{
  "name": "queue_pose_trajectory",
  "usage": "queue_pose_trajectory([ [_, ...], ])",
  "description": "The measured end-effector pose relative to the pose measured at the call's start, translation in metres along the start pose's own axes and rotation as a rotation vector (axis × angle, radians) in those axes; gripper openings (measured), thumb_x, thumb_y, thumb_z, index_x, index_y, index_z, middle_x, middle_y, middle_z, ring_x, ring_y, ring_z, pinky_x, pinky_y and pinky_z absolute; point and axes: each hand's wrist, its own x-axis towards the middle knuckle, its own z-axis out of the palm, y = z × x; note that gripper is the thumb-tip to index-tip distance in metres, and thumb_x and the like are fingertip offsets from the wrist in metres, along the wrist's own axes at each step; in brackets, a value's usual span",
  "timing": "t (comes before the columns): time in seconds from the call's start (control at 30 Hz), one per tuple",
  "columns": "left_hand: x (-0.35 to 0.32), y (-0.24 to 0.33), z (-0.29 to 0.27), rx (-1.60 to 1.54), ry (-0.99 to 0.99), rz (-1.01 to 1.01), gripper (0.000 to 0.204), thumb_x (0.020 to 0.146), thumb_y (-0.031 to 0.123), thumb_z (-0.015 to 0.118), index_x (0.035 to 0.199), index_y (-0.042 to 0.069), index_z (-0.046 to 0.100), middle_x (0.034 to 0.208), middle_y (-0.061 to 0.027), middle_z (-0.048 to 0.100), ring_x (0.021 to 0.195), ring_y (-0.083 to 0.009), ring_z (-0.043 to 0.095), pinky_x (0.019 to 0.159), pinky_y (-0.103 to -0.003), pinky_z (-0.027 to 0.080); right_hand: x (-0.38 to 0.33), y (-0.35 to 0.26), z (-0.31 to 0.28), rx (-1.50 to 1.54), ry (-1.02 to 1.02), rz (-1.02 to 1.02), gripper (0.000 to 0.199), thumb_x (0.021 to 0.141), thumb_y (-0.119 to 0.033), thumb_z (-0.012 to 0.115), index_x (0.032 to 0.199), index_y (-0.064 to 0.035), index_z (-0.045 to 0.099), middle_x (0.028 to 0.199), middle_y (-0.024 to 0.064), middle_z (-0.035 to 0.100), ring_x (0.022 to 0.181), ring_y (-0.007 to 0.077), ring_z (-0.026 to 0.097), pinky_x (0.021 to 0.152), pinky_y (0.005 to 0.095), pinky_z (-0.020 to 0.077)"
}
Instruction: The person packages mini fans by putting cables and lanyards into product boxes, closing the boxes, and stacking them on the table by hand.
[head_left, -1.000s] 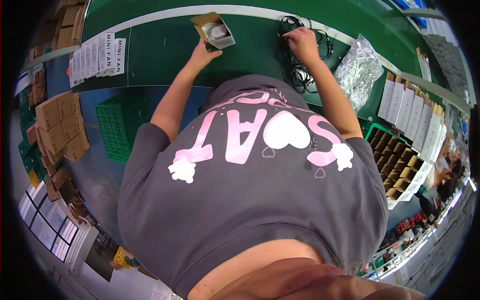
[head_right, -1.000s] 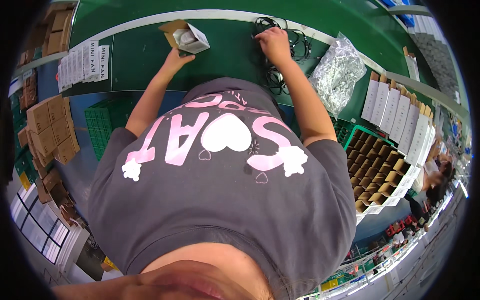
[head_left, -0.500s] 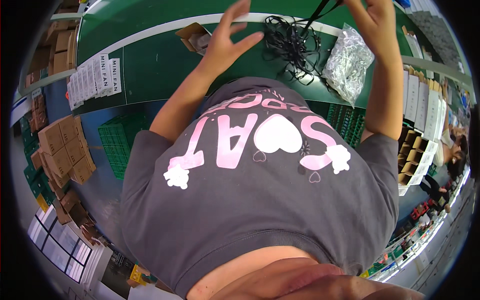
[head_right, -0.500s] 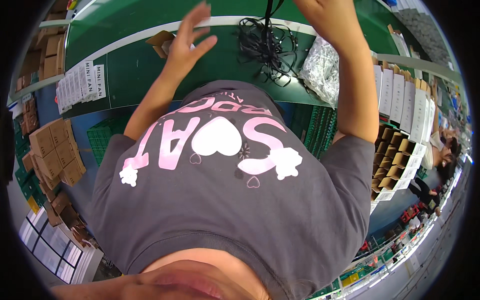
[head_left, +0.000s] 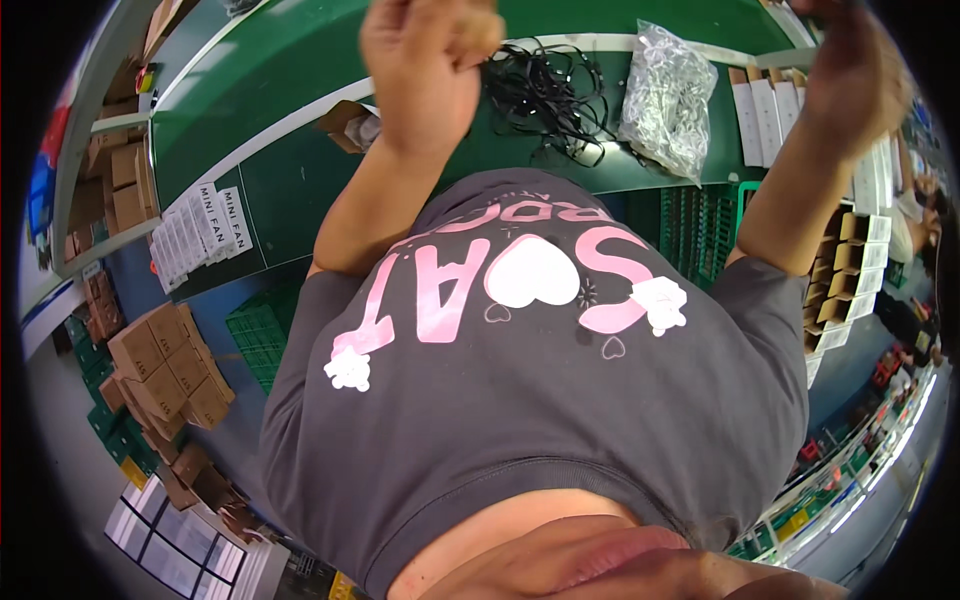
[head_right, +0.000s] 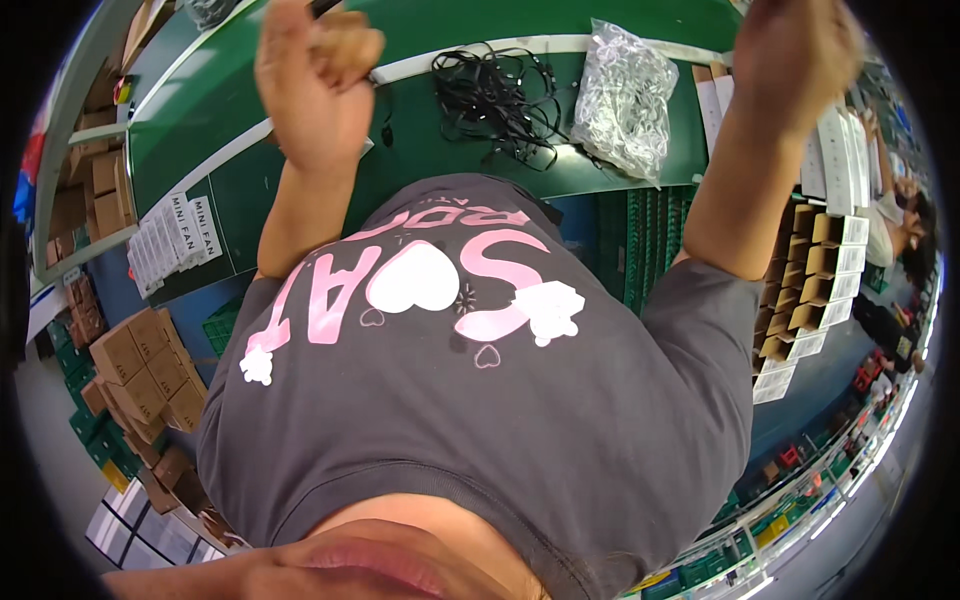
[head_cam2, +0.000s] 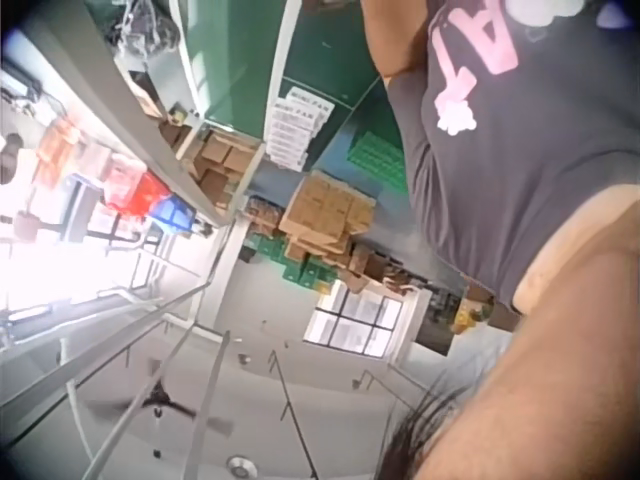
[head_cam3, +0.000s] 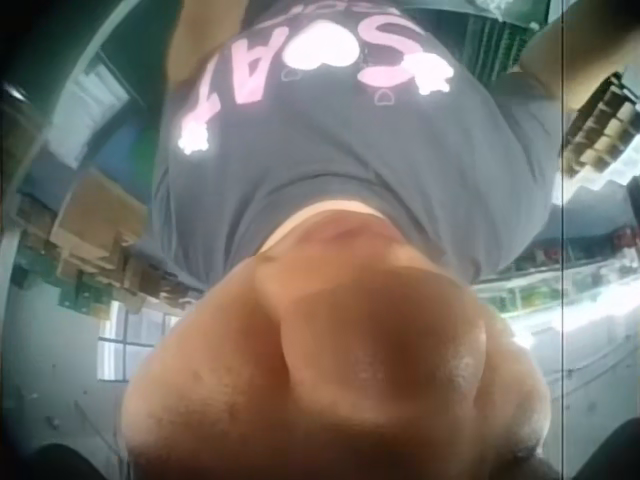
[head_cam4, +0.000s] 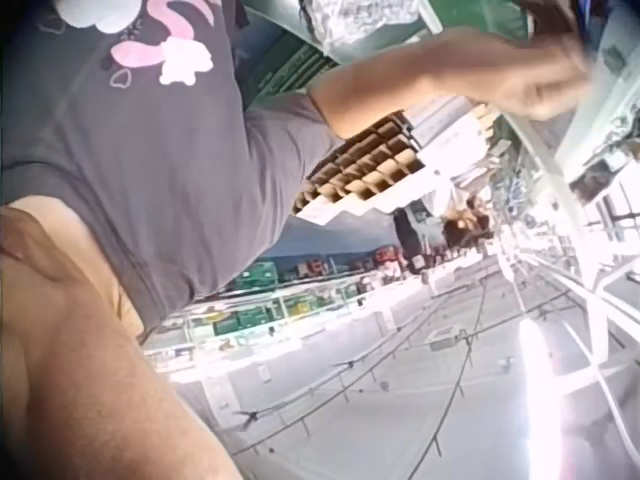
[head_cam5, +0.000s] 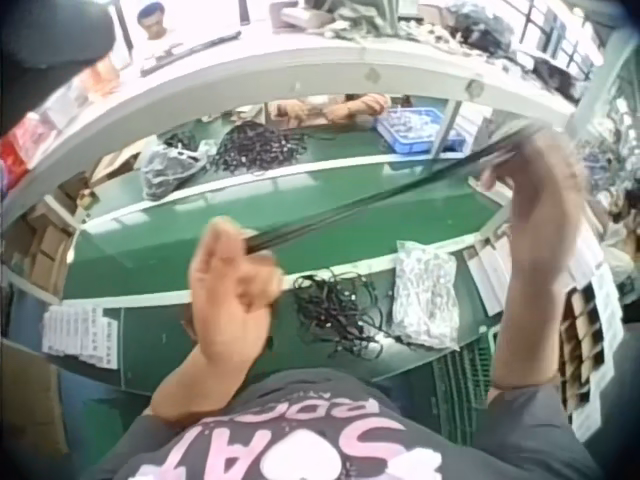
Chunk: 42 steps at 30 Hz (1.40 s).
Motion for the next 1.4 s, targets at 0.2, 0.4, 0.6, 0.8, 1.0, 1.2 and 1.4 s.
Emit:
queue_pose_trajectory([
  [0.2, -0.025, 0.001, 0.005, 0.516, -0.01, 0.28, 0.013, 0.096, 0.014, 0.049, 0.087, 0.005, 0.048, 0.092, -0.0121, 0.057, 0.086, -0.0175, 0.057, 0.079, -0.036, 0.046, -0.17, 0.125, -0.115, -0.403, -0.377, 0.887, 0.026, 0.091, -0.024, 0.063, 0.093, 0.0008, 0.07, 0.083, 0.0063, 0.069, 0.078, 0.0138, 0.062, 0.075, 0.0262, 0.0472],
  [0.4, -0.084, -0.016, -0.014, 0.4, 0.048, -0.639, 0.019, 0.095, 0.007, 0.049, 0.077, 0.007, 0.041, 0.062, -0.0017, 0.044, 0.049, -0.0081, 0.038, 0.049, -0.023, 0.034, -0.301, 0.189, -0.145, -0.971, -0.568, 1.155, 0.028, 0.081, -0.033, 0.065, 0.088, -0.0064, 0.071, 0.084, 0.0158, 0.069, 0.082, 0.0334, 0.066, 0.074, 0.0424, 0.0507],
  [0.6, -0.1, -0.041, -0.015, 0.601, -0.101, -0.867, 0.024, 0.093, 0.011, 0.06, 0.074, 0.006, 0.046, 0.059, 0.0037, 0.046, 0.052, -0.0012, 0.038, 0.048, -0.02, 0.027, -0.337, 0.223, -0.104, -1.219, -0.355, 1.037, 0.035, 0.083, -0.04, 0.063, 0.093, -0.0063, 0.067, 0.092, 0.0157, 0.069, 0.084, 0.0345, 0.066, 0.073, 0.0454, 0.0512],
  [0.8, -0.099, -0.042, -0.009, 0.675, -0.091, -0.932, 0.024, 0.093, 0.014, 0.06, 0.075, 0.005, 0.047, 0.06, 0.0031, 0.047, 0.053, -0.002, 0.039, 0.049, -0.019, 0.027, -0.331, 0.247, -0.081, -1.347, -0.387, 1.125, 0.025, 0.083, -0.028, 0.059, 0.091, -0.0049, 0.066, 0.092, 0.0189, 0.068, 0.084, 0.0377, 0.066, 0.073, 0.0479, 0.0512],
  [1.0, -0.101, -0.042, -0.017, 0.66, -0.065, -0.808, 0.016, 0.098, 0.013, 0.052, 0.099, -0.001, 0.06, 0.068, -0.0002, 0.052, 0.059, -0.0041, 0.043, 0.055, -0.019, 0.034, -0.316, 0.216, -0.105, -1.133, -0.162, 1.183, 0.031, 0.083, -0.032, 0.066, 0.088, -0.0015, 0.064, 0.088, 0.0156, 0.069, 0.082, 0.0308, 0.068, 0.071, 0.0411, 0.0539],
  [1.2, -0.088, -0.048, -0.012, 0.853, -0.269, -0.55, 0.02, 0.1, 0.014, 0.047, 0.11, 0.001, 0.058, 0.073, 0.0021, 0.052, 0.059, -0.0015, 0.039, 0.052, -0.016, 0.026, -0.272, 0.157, -0.077, 0.046, 0.54, 1.052, 0.023, 0.09, -0.02, 0.063, 0.104, -0.0013, 0.062, 0.093, 0.0057, 0.066, 0.083, 0.0158, 0.065, 0.07, 0.0291, 0.0531],
  [1.4, -0.059, -0.048, -0.001, 0.631, -0.05, -0.531, 0.034, 0.097, 0.007, 0.045, 0.131, 0.004, 0.04, 0.07, 0.0001, 0.051, 0.056, -0.0029, 0.033, 0.05, -0.017, 0.024, -0.177, 0.066, 0.04, 0.684, -0.058, 1.049, 0.016, 0.094, -0.015, 0.057, 0.107, -0.0055, 0.057, 0.083, 0.0093, 0.065, 0.067, 0.0144, 0.062, 0.053, 0.0252, 0.0476],
])
